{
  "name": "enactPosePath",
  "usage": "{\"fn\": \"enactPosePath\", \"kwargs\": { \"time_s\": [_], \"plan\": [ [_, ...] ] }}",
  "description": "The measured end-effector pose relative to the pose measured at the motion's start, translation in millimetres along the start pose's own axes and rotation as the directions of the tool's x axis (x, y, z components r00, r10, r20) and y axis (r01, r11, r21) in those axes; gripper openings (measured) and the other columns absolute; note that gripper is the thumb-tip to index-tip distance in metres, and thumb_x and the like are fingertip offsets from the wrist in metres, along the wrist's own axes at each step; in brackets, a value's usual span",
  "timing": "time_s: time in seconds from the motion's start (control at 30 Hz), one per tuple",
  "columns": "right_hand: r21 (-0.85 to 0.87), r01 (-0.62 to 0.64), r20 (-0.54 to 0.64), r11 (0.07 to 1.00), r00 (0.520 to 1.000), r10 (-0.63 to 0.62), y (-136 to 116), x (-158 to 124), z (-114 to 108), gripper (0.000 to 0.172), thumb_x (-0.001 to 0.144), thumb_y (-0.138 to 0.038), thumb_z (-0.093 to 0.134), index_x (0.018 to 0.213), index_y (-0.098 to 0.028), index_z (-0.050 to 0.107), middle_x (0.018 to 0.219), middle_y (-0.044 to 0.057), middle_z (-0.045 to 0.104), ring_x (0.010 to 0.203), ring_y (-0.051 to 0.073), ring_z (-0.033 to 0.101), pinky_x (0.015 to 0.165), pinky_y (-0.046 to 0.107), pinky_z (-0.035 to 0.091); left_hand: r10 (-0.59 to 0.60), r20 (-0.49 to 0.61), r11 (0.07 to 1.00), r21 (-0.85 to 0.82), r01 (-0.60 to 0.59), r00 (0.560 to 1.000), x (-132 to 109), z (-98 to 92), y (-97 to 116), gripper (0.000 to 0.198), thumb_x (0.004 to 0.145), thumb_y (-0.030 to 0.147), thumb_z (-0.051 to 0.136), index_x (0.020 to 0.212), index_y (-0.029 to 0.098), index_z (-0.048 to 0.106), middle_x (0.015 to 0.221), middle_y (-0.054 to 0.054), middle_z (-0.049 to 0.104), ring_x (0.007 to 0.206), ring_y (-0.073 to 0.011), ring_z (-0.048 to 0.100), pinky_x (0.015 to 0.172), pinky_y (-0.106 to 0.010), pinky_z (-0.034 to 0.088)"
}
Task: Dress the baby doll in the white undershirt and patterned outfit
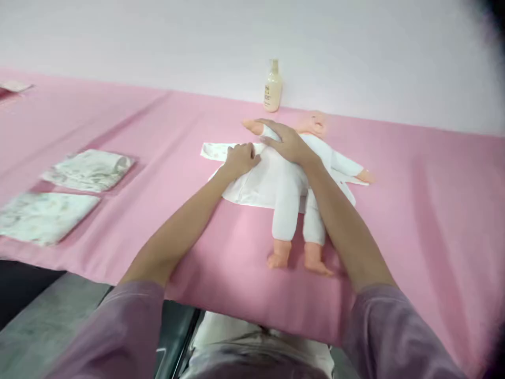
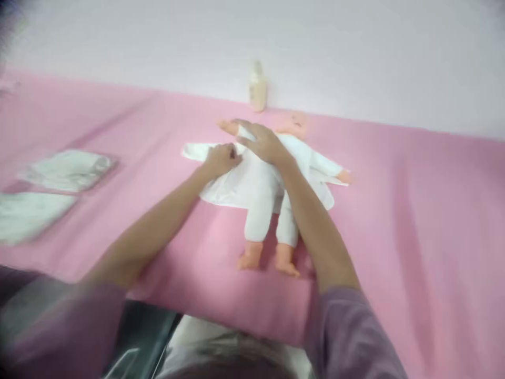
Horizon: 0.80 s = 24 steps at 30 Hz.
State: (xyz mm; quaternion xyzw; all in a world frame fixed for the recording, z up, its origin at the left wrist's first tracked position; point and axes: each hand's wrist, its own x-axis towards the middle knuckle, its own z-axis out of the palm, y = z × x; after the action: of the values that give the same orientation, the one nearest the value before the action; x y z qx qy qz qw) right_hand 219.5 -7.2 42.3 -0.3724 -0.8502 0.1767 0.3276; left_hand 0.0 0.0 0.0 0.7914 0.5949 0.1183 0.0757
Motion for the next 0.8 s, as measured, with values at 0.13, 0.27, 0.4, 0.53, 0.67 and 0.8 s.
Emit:
{"fn": "enactPosePath", "kwargs": {
  "time_s": [0.13, 0.27, 0.4, 0.53, 0.67, 0.8],
  "plan": [
    [-0.075, -0.027, 0.003, 0.997, 1.000, 0.027, 4, 1, 0, 0.077, 0.118, -0.075, 0.053, 0.184, -0.034, 0.060, 0.185, 0.002, 0.061, 0.171, 0.040, 0.057, 0.147, 0.060, 0.041, -0.018, -0.095, 0.994, -0.105, 0.008, 0.995, 2, 11.4, -11, 0.013, 0.113, 0.032, 0.065, 0.106, 0.022, 0.066, 0.117, -0.017, 0.084, 0.124, -0.0438, 0.078, 0.116, -0.058, 0.053],
    [-0.210, -0.088, 0.022, 0.974, 0.995, 0.095, 10, 0, 4, 0.074, 0.121, -0.068, 0.052, 0.184, -0.031, 0.058, 0.185, 0.006, 0.062, 0.168, 0.043, 0.058, 0.144, 0.067, 0.040, -0.100, -0.196, 0.919, -0.394, 0.015, 0.975, 15, 26.7, -30, 0.019, 0.118, 0.030, 0.058, 0.100, 0.024, 0.060, 0.103, -0.011, 0.079, 0.106, -0.0348, 0.077, 0.106, -0.049, 0.057],
    [-0.282, -0.111, 0.086, 0.953, 0.986, 0.141, 12, 1, 10, 0.070, 0.119, -0.061, 0.055, 0.180, -0.027, 0.062, 0.181, 0.012, 0.065, 0.163, 0.047, 0.059, 0.140, 0.072, 0.039, -0.158, -0.286, 0.751, -0.656, -0.073, 0.945, 26, 39.7, -46, 0.024, 0.123, 0.036, 0.057, 0.104, 0.023, 0.066, 0.107, -0.010, 0.080, 0.114, -0.0310, 0.077, 0.111, -0.045, 0.059],
    [-0.295, -0.124, 0.117, 0.948, 0.980, 0.164, 8, 3, 12, 0.065, 0.115, -0.053, 0.058, 0.172, -0.022, 0.067, 0.171, 0.016, 0.073, 0.153, 0.047, 0.066, 0.136, 0.071, 0.041, -0.178, -0.300, 0.640, -0.759, -0.122, 0.937, 30, 43.7, -54, 0.035, 0.125, 0.050, 0.060, 0.105, 0.023, 0.067, 0.112, -0.010, 0.078, 0.119, -0.0299, 0.075, 0.118, -0.045, 0.059],
    [-0.299, -0.148, 0.117, 0.943, 0.975, 0.190, 1, 3, 10, 0.063, 0.111, -0.050, 0.060, 0.165, -0.020, 0.071, 0.162, 0.016, 0.078, 0.144, 0.046, 0.070, 0.133, 0.068, 0.043, -0.234, -0.278, 0.594, -0.800, -0.090, 0.932, 29, 40.0, -53, 0.039, 0.127, 0.043, 0.061, 0.093, 0.024, 0.056, 0.101, -0.007, 0.067, 0.107, -0.0264, 0.071, 0.112, -0.044, 0.060],
    [-0.335, -0.158, 0.136, 0.929, 0.967, 0.214, -2, 4, 9, 0.061, 0.109, -0.049, 0.060, 0.161, -0.019, 0.074, 0.153, 0.017, 0.082, 0.138, 0.046, 0.072, 0.131, 0.067, 0.044, -0.262, -0.292, 0.555, -0.826, -0.105, 0.920, 27, 36.0, -49, 0.040, 0.128, 0.033, 0.060, 0.090, 0.024, 0.052, 0.096, -0.005, 0.059, 0.102, -0.0234, 0.067, 0.106, -0.040, 0.058]
  ]
}}
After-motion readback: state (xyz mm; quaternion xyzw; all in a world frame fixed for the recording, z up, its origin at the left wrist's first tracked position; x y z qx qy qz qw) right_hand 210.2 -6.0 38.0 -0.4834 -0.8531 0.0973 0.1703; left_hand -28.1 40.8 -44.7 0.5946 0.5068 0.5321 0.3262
